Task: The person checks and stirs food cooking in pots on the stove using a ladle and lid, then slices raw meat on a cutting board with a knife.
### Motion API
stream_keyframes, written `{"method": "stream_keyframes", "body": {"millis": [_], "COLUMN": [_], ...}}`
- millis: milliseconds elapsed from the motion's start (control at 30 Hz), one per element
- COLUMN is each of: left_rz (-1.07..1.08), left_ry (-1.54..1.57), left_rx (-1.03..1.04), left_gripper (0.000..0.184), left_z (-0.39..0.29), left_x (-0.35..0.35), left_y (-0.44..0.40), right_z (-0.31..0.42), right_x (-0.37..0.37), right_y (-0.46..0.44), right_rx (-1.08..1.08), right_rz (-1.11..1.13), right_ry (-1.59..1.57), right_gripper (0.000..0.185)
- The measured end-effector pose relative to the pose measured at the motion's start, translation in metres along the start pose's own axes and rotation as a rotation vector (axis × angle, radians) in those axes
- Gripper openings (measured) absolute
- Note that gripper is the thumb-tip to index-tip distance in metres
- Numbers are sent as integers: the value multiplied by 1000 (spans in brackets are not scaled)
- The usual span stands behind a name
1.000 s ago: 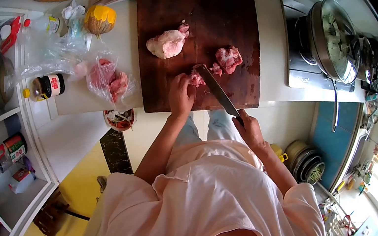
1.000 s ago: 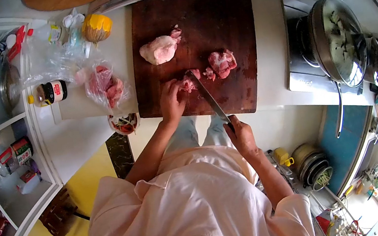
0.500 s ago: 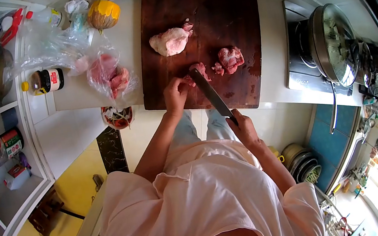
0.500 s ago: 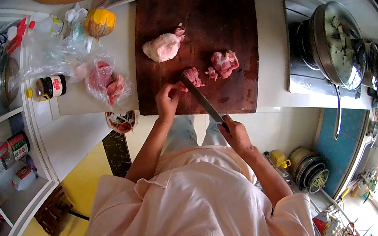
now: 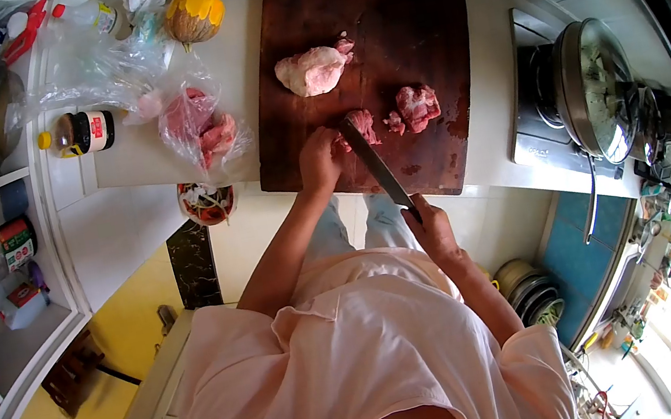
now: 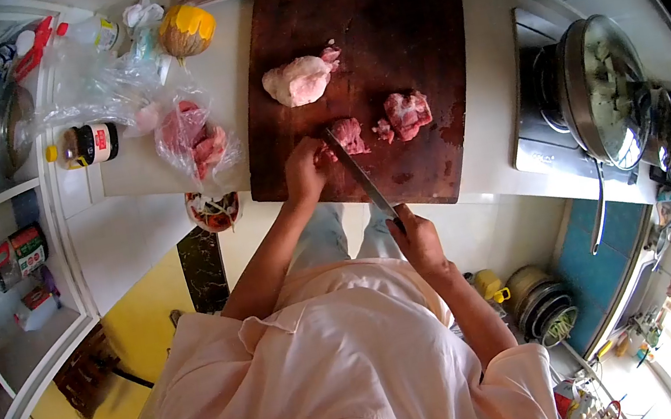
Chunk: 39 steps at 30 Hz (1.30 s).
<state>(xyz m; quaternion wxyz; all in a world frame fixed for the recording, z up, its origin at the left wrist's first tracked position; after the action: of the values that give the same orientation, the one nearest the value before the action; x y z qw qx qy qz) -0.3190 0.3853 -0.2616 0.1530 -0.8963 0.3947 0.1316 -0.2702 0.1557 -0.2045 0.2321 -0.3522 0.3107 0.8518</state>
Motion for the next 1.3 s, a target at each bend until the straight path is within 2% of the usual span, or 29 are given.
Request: {"method": "stream_keyframes", "body": {"millis": [33,133,233,333,433,633,833,900,933,1033,1133,1300], "left_rz": [-3,-33,-58,-51,-41,20,-103,-71,-56,-84,-89,-158], "left_ry": [8,16,49,41,9,1,176,161,153,83,116,136], "left_rx": [-48,14,-96,11,146,33,-41,-90,-115,-100,-132,-205], "left_gripper": [22,16,19,26,25,23,19,17,16,13,12,9], "left_z": [6,4,12,-4,-37,-11,3,4,4,2,10,14], "left_x": [1,-2,-4,-5,-5,11,3,3,3,-3,-4,-9], "left_y": [1,1,4,0,-4,-7,0,2,3,4,5,9], "right_z": [-1,-6,-8,-8,-9,-8,-6,-7,-11,-15,-11,2], "right_x": [3,6,3,-9,-10,-5,0,6,11,19,21,14], "right_y": [-1,-6,-7,-5,-1,3,3,2,3,2,-1,-4], "right_rx": [8,22,84,126,111,60,58,25,75,93,8,-10], "right_rz": [7,-13,-9,-14,-8,-29,-1,-17,33,58,11,10], "right_ry": [8,26,12,-6,-5,-20,-72,-89,-87,-114,-96,0], "right_gripper": [23,24,25,25,25,21,18,19,20,21,21,19]}}
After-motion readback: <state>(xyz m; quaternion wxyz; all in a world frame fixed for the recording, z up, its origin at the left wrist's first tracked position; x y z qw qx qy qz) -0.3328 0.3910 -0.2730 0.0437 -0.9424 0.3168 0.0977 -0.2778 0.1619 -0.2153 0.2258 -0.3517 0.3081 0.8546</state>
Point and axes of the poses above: each hand's wrist, its own y-axis away from the middle knuckle, its own x-axis out of the palm, z = x × y, the point moved 8 cm from there along -y, towards the middle knuckle, and after that the axes turned 15 degrees about y, right-handed, at the moved point
